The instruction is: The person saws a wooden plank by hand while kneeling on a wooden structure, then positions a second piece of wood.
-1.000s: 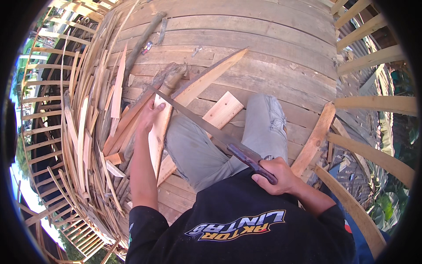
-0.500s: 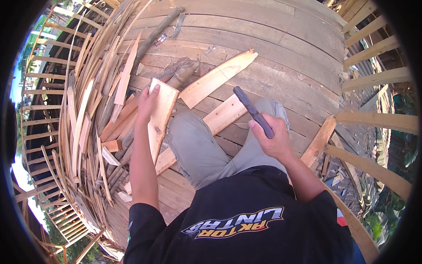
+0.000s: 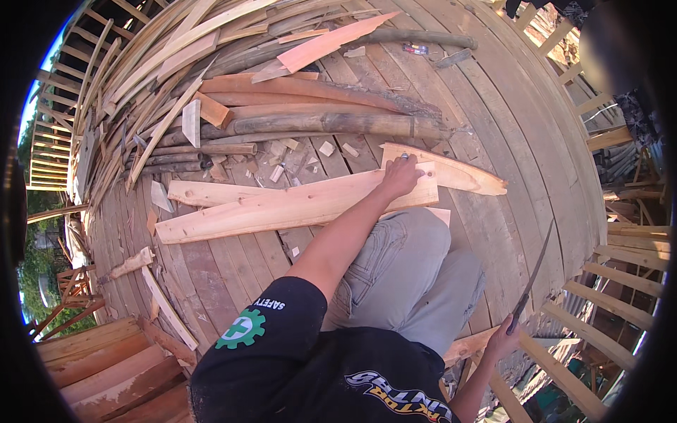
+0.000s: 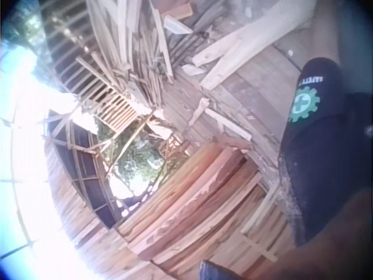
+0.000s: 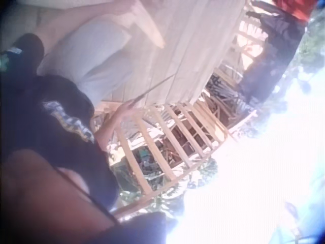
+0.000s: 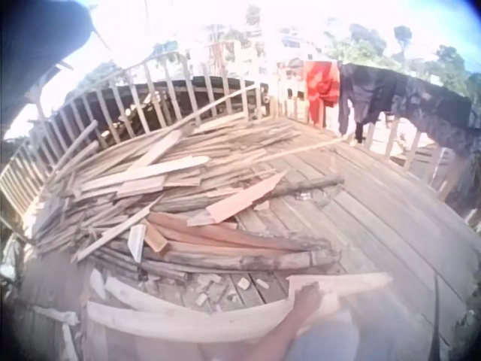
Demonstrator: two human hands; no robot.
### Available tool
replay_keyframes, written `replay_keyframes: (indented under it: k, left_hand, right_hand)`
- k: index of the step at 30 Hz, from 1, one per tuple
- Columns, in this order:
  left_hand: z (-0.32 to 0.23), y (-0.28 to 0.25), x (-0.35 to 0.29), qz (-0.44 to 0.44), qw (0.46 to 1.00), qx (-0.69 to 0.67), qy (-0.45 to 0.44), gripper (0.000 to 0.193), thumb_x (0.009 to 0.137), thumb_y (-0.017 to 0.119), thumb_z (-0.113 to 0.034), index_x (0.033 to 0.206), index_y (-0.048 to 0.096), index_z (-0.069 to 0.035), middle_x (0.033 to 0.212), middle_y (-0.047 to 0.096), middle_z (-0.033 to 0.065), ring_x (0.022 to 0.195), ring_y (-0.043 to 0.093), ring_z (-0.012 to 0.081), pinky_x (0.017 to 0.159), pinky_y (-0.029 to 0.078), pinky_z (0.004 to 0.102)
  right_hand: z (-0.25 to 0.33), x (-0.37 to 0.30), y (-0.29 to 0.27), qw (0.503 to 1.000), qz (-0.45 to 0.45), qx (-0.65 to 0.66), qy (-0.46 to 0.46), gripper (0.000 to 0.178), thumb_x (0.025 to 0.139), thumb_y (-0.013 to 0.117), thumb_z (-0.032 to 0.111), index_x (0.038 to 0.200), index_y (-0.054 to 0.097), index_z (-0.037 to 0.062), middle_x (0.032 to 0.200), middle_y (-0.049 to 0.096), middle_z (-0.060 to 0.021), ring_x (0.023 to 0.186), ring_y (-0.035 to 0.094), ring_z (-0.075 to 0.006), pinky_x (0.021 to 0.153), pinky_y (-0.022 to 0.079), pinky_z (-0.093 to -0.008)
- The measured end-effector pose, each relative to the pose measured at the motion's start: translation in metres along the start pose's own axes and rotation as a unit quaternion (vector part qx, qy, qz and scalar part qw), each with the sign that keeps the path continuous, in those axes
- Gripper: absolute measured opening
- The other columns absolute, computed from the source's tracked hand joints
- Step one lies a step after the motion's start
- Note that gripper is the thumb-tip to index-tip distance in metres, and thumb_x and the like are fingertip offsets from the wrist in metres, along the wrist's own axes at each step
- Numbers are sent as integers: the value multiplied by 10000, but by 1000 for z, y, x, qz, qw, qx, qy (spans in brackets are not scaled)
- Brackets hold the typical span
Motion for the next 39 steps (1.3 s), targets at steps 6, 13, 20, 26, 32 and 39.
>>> replay_keyframes:
  k: [6, 13, 20, 26, 32, 39]
  left_hand:
    - [48, 16, -25, 27, 999, -24, 5, 349, 850, 621, -254, 1107, 538, -34, 1051, 584, 189, 1034, 537, 348, 863, 406, 463]
    - [154, 2, -169, -300, 916, -131, -232, 492, 776, 702, -165, 1169, 465, 13, 994, 552, 189, 960, 526, 323, 842, 424, 435]
    - [254, 11, -268, -483, 490, -462, -559, 538, 836, 702, -266, 1188, 423, 29, 1086, 512, 164, 935, 532, 267, 827, 469, 393]
    - [303, 15, -264, -441, 432, -624, -480, 496, 903, 636, -302, 1231, 451, 21, 1174, 506, 180, 1000, 536, 274, 893, 462, 413]
    - [309, 18, -249, -420, 375, -706, -429, 456, 973, 529, -274, 1328, 400, -20, 1261, 505, 151, 1117, 531, 298, 1043, 372, 474]
    - [296, -2, -257, -397, 443, -716, -365, 302, 966, 535, -203, 1235, 488, -75, 1153, 580, 104, 1040, 573, 258, 981, 429, 496]
  right_hand:
    - [-60, 17, 64, 991, 45, -120, -32, 356, 930, 549, 342, 903, 607, -7, 722, 613, -227, 667, 602, -416, 606, 456, -492]
    - [-105, -14, 127, 970, 203, -134, 13, 469, 930, 533, 326, 1268, 498, 4, 1074, 609, -249, 952, 605, -385, 794, 472, -466]
    - [-116, 0, 161, 894, 431, -124, 8, 508, 901, 545, 302, 1297, 495, -13, 1325, 513, -195, 1211, 495, -326, 996, 394, -400]
    - [-68, 81, 166, 846, 405, -341, -56, 260, 824, 580, 108, 1060, 591, 1, 1100, 623, -241, 1026, 605, -390, 845, 484, -433]
    - [125, 129, 225, 894, 266, -148, -329, 253, 787, 595, 12, 1032, 534, 5, 1042, 597, -193, 948, 603, -379, 801, 497, -470]
    - [335, 9, 296, 720, 394, -84, -565, 757, 697, 769, 290, 1337, 416, 93, 1413, 402, -168, 1235, 479, -359, 997, 429, -450]
Point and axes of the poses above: each hand's wrist, its own x-axis towards the middle knuckle, its own y-axis out of the palm, z = x × y, the point moved 1 cm from there along x, towards the middle knuckle
